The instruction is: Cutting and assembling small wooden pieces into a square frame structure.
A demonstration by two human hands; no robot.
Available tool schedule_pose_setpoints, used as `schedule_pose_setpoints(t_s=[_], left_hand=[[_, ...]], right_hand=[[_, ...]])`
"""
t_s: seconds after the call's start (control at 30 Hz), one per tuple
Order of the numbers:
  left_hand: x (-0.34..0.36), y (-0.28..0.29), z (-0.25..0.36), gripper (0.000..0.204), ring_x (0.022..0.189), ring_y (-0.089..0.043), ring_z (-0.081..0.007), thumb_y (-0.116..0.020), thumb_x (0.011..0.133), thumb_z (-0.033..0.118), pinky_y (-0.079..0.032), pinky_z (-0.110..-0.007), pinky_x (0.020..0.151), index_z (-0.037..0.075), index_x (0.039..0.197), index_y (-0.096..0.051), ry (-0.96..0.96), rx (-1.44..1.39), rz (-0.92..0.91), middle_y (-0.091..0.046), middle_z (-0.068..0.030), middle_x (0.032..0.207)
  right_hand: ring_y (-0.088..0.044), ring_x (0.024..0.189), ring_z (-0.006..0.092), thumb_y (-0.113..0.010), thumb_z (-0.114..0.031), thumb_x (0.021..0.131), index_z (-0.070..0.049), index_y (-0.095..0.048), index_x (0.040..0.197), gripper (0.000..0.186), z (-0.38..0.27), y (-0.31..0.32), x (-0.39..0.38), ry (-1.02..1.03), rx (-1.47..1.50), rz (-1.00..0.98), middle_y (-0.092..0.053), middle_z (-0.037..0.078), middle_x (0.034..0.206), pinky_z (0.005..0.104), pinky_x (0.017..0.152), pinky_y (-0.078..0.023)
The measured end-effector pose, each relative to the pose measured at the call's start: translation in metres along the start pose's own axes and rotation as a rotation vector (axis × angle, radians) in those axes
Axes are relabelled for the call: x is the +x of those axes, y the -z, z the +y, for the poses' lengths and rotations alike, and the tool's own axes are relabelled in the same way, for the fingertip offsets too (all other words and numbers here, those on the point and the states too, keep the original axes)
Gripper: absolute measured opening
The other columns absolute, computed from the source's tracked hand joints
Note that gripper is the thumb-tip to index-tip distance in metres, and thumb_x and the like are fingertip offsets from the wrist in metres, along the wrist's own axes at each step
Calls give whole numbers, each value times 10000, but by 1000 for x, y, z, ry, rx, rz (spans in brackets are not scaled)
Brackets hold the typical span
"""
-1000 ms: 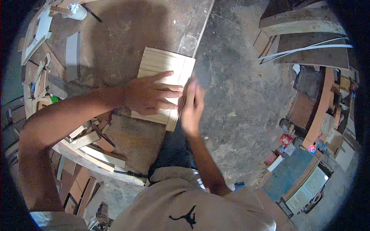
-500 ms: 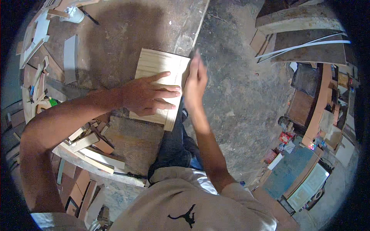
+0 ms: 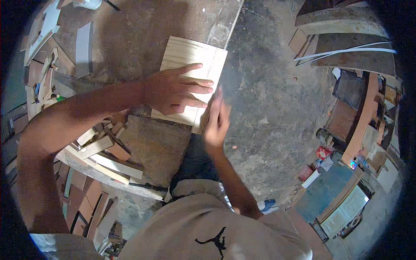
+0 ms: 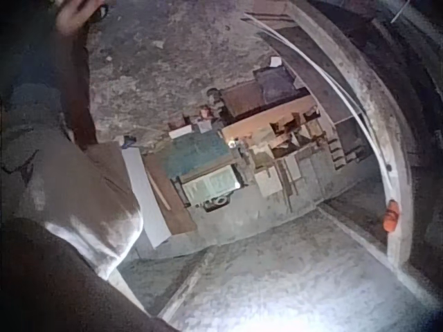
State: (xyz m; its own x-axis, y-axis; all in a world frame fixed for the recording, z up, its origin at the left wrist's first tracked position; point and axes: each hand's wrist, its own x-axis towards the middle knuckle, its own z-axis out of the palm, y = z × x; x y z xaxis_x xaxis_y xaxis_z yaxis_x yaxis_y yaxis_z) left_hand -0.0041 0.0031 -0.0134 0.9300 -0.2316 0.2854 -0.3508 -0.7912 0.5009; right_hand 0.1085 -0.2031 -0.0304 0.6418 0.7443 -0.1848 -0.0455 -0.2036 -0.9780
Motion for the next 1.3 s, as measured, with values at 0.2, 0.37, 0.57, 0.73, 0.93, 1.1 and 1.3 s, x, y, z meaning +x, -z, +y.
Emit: schedule_pose_setpoints(t_s=[0.2,0.37,0.57,0.73,0.93,1.1,1.3], left_hand=[[7,3,-2,550,1458,-457,-264,-619,809,124,-177,-643,1266,214,1351,-598,-8,7,-8,-541,-90,1468],[4,5,3,581,1466,-449,-262,-635,799,93,-189,-646,1263,219,1365,-586,-4,28,1,-535,-82,1483],[11,2,5,551,1470,-446,-261,-651,790,100,-169,-646,1269,215,1328,-630,-5,33,16,-548,-80,1480],[4,3,5,561,1474,-440,-257,-670,772,95,-167,-646,1269,215,1319,-636,10,23,9,-559,-70,1473],[6,1,2,561,1474,-440,-254,-662,770,104,-166,-642,1269,222,1317,-623,-6,50,14,-564,-78,1460],[6,5,4,539,1482,-427,-244,-659,769,107,-171,-639,1269,226,1294,-632,1,0,19,-560,-76,1456],[6,5,6,537,1483,-425,-249,-629,774,91,-165,-642,1268,225,1294,-637,12,29,-19,-556,-82,1459]], right_hand=[[-499,970,213,-465,-198,1112,24,-494,1504,452,-27,-2,41,-78,-94,2,-570,126,1048,319,960,-403],[-489,964,200,-473,-246,1116,5,-491,1512,469,6,7,-28,66,-190,6,-561,111,1053,309,951,-402],[-492,958,213,-441,-297,1127,-21,-497,1513,479,-15,5,31,-142,-80,-21,-544,107,1031,327,954,-408],[-507,994,242,-445,-284,1124,-19,-482,1524,482,6,10,-39,-52,-182,-24,-584,134,1032,354,975,-409],[-506,1057,229,-452,-310,1122,-9,-483,1521,501,-6,3,-1,-51,-132,7,-580,136,1038,339,1005,-391],[-515,1021,212,-436,-294,1126,2,-457,1534,505,-6,0,1,12,-120,3,-594,131,1043,327,997,-392],[-528,1041,229,-440,-238,1123,0,-462,1533,474,12,11,-38,-129,-72,4,-621,147,1127,339,1009,-394]])
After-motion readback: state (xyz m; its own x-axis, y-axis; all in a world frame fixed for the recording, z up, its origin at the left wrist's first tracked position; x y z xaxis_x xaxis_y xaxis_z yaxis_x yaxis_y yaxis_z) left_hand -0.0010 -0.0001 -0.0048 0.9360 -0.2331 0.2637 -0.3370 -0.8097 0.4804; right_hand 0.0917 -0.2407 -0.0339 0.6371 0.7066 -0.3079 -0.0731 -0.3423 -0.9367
